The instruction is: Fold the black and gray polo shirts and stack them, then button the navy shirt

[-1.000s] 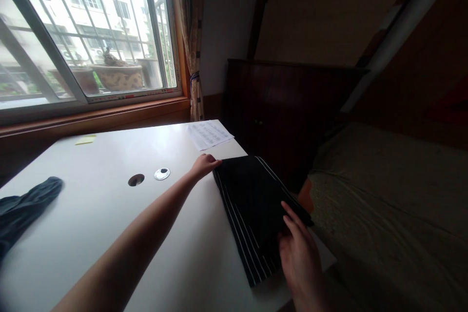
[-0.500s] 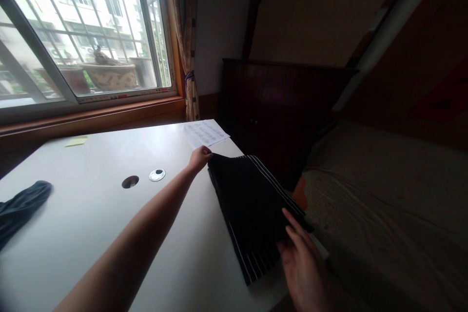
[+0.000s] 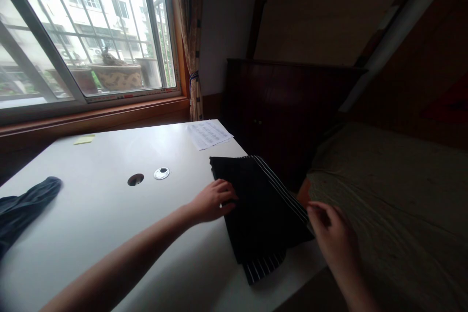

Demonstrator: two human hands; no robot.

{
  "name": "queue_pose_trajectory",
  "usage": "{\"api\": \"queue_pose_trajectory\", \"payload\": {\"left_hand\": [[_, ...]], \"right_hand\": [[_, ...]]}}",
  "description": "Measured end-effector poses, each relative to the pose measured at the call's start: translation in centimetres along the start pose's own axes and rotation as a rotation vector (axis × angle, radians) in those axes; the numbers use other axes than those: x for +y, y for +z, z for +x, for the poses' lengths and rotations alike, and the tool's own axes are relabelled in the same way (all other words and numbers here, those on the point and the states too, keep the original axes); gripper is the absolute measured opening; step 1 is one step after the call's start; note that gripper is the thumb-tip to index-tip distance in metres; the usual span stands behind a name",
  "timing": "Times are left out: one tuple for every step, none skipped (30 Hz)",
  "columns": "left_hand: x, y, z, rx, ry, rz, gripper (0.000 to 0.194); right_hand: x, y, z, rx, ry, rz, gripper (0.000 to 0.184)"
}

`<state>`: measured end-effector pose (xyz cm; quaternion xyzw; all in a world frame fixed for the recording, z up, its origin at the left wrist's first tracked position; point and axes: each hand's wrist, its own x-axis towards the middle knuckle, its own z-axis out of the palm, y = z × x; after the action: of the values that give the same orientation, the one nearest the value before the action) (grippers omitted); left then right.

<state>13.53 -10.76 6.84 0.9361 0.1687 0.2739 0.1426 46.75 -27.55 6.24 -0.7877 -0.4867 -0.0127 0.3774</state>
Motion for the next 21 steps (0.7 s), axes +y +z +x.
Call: {"api": "queue_pose_trajectory", "payload": {"left_hand": [[1.3,0.3,-0.8,-0.049,0.073,-0.013,0.032],[2.5,0.5,-1.5,-0.085,0.117,-0.016,0.042],[3.5,0.8,-2.2,-0.12,0.148,-0.013,0.052],[4.5,1.1,-2.9,-0.147,0.167,-0.005,0.058],[5.2,1.3,-3.5,-0.171,0.181,0.008,0.061],[5.8,1.5,-3.9,-0.189,0.188,0.025,0.062],[6.3,1.8,-4.3,-0.197,0.188,0.045,0.061],[6.7,2.0,-4.7,-0.195,0.182,0.068,0.058],[7.0,2.2,-4.9,-0.184,0.168,0.092,0.055],[7.1,2.4,-5.1,-0.166,0.152,0.116,0.05],[7.2,2.7,-5.3,-0.147,0.137,0.141,0.043],[7.3,2.9,-5.4,-0.128,0.126,0.167,0.036],[7.3,3.0,-5.5,-0.113,0.121,0.193,0.03],[7.2,3.1,-5.5,-0.103,0.12,0.22,0.024],[7.2,3.2,-5.5,-0.098,0.124,0.245,0.019],[7.1,3.2,-5.5,-0.095,0.133,0.268,0.016],[7.0,3.3,-5.4,-0.093,0.142,0.285,0.016],[6.9,3.3,-5.4,-0.091,0.149,0.298,0.017],[6.8,3.3,-5.3,-0.091,0.154,0.304,0.019],[6.7,3.3,-5.2,-0.093,0.156,0.304,0.02],[6.6,3.3,-5.1,-0.095,0.148,0.297,0.021]], "right_hand": [[-0.2,0.9,1.9,-0.081,-0.047,0.021,0.038],[-0.5,2.0,3.9,-0.167,-0.07,0.044,0.036],[-1.0,3.3,5.7,-0.247,-0.064,0.077,0.036],[-1.6,4.7,7.4,-0.31,-0.039,0.098,0.035],[-2.3,6.1,9.0,-0.382,0.004,0.103,0.034],[-3.1,7.4,10.4,-0.438,0.07,0.1,0.034],[-3.7,8.7,11.7,-0.505,0.124,0.117,0.036],[-4.4,9.8,12.7,-0.533,0.139,0.134,0.038],[-5.0,10.8,13.6,-0.558,0.15,0.146,0.039],[-5.5,11.7,14.4,-0.581,0.159,0.157,0.038],[-5.9,12.4,15.0,-0.598,0.165,0.168,0.037],[-6.3,13.1,15.5,-0.616,0.174,0.176,0.035],[-6.6,13.7,16.0,-0.632,0.186,0.185,0.032],[-6.9,14.2,16.4,-0.647,0.199,0.194,0.03],[-7.2,14.6,16.7,-0.661,0.215,0.202,0.027],[-7.4,14.9,17.0,-0.675,0.232,0.21,0.026],[-7.6,15.1,17.2,-0.691,0.25,0.218,0.025],[-7.7,15.3,17.5,-0.706,0.269,0.225,0.024],[-7.9,15.3,17.7,-0.72,0.287,0.233,0.024],[-8.0,15.3,17.8,-0.732,0.305,0.241,0.024],[-8.1,15.2,18.0,-0.744,0.321,0.252,0.024]]}}
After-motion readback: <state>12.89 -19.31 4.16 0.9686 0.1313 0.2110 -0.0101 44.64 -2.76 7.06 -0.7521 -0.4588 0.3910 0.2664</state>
